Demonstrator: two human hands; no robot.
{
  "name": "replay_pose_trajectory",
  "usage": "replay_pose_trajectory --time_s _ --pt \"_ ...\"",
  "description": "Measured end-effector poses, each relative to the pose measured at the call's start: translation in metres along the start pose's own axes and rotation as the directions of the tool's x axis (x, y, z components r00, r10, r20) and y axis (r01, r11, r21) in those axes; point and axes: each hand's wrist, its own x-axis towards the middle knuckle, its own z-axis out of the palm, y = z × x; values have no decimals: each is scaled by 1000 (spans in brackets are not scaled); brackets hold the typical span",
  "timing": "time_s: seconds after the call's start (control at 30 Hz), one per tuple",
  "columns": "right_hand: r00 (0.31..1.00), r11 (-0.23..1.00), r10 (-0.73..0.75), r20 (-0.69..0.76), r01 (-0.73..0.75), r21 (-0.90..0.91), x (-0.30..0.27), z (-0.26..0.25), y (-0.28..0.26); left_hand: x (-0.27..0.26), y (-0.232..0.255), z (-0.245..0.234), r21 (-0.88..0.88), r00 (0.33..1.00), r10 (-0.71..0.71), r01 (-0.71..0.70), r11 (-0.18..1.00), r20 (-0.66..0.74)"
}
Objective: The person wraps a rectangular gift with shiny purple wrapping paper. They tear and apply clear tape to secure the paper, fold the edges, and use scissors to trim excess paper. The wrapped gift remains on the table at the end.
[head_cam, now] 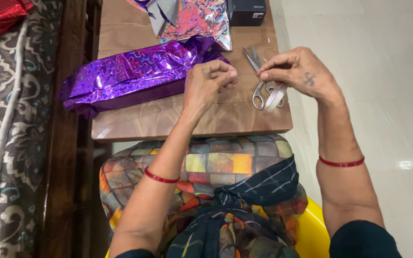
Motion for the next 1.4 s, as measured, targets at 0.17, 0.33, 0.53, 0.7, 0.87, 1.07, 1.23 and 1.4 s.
replay_pose_trajectory --time_s 0.17,0.33,0.53,0.7,0.87,1.07,1.23,1.4 --pt "999 999 34 28 -35 17 6 -25 8 4 -3 26 -6 996 -22 21 1000 -81" --pt "996 989 16 90 -3 -146 30 -60 13 6 -20 53 -145 994 -57 44 988 -88" --pt "981 898 53 184 33 -438 88 -44 23 2 -75 74 -447 955 -241 141 884 -175" --pt "963 819 -156 218 250 -517 126 -2 43 -4 -110 64 -497 893 -350 175 850 -284" --pt "945 835 -205 256 306 -458 141 19 52 -7 -117 55 -490 888 -351 174 854 -298" --pt "927 844 -360 109 373 -386 123 14 55 -11 -115 56 -505 884 -357 171 846 -300" --pt "814 755 -580 -35 520 -399 102 8 60 -15 -112 55 -507 895 -349 173 844 -277" --pt "797 773 -585 -147 493 -399 71 10 75 -15 -110 54 -481 896 -340 173 859 -285"
